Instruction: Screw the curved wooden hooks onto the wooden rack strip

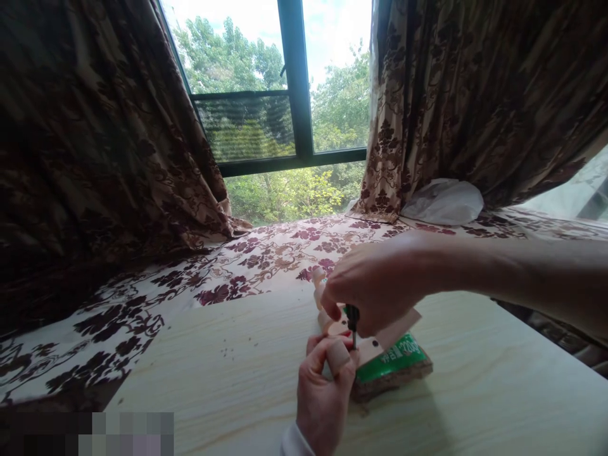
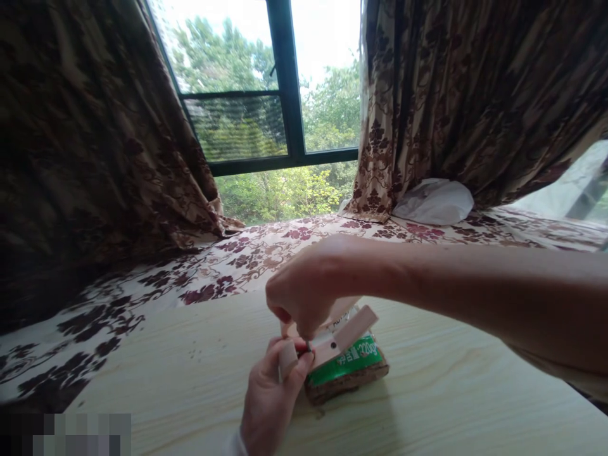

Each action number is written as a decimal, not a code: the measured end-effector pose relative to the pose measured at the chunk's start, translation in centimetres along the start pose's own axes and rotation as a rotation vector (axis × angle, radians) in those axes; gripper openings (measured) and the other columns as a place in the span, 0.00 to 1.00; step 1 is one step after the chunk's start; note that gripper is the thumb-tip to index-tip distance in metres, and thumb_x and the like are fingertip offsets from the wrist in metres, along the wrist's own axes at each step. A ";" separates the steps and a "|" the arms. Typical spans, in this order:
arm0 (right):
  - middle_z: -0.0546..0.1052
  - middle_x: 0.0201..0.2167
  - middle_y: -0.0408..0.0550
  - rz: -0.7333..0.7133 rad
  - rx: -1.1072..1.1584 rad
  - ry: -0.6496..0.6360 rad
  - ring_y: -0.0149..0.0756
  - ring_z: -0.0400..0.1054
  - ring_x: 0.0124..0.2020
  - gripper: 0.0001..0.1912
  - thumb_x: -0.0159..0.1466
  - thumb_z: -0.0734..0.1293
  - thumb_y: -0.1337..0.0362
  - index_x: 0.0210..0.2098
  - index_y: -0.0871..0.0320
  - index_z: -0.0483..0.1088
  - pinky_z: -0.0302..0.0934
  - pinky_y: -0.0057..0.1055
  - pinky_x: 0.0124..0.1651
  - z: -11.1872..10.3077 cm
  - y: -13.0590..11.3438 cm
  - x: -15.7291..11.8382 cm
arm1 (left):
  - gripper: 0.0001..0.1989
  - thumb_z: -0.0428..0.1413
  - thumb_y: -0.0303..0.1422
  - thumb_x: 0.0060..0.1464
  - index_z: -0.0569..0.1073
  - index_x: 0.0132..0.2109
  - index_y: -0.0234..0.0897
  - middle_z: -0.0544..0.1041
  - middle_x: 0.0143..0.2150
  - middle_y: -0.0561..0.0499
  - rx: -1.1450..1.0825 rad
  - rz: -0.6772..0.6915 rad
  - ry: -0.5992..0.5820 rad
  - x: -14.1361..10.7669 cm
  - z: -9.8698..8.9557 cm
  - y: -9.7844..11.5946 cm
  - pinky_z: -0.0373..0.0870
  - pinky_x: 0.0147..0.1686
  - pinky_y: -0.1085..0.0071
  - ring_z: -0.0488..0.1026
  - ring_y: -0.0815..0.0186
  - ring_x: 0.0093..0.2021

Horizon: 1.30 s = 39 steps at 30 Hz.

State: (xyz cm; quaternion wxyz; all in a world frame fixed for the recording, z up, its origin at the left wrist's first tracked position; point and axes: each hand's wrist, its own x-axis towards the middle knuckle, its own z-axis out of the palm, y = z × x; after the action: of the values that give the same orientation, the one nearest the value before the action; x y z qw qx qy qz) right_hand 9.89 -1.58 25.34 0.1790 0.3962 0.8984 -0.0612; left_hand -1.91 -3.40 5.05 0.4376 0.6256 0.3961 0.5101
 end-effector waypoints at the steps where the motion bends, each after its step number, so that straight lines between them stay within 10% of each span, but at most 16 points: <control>1: 0.71 0.23 0.43 -0.014 -0.001 -0.016 0.27 0.54 0.21 0.13 0.53 0.65 0.68 0.37 0.58 0.76 0.47 0.27 0.23 0.0 0.0 -0.1 | 0.06 0.59 0.37 0.48 0.76 0.31 0.39 0.72 0.35 0.50 -0.002 0.001 -0.001 0.0 0.0 0.0 0.68 0.42 0.70 0.71 0.65 0.37; 9: 0.64 0.15 0.40 0.019 0.085 0.084 0.25 0.49 0.17 0.07 0.53 0.65 0.64 0.26 0.60 0.75 0.43 0.28 0.21 1.6 0.9 0.3 | 0.05 0.58 0.35 0.47 0.76 0.30 0.38 0.71 0.34 0.51 -0.025 0.003 -0.001 -0.2 0.3 0.2 0.69 0.39 0.71 0.71 0.66 0.35; 39: 0.67 0.17 0.40 0.053 0.151 0.074 0.25 0.51 0.17 0.09 0.54 0.65 0.63 0.30 0.60 0.76 0.44 0.27 0.22 1.5 1.3 -0.1 | 0.05 0.58 0.35 0.48 0.75 0.31 0.39 0.71 0.35 0.50 -0.051 0.005 -0.001 -0.1 0.2 -0.1 0.68 0.41 0.71 0.71 0.66 0.36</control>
State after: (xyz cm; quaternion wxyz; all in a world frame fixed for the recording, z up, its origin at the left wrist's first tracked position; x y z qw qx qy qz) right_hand 11.35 -1.11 24.06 0.1169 0.4341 0.8866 -0.1093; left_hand -1.72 -3.54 4.91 0.4525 0.6155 0.3812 0.5207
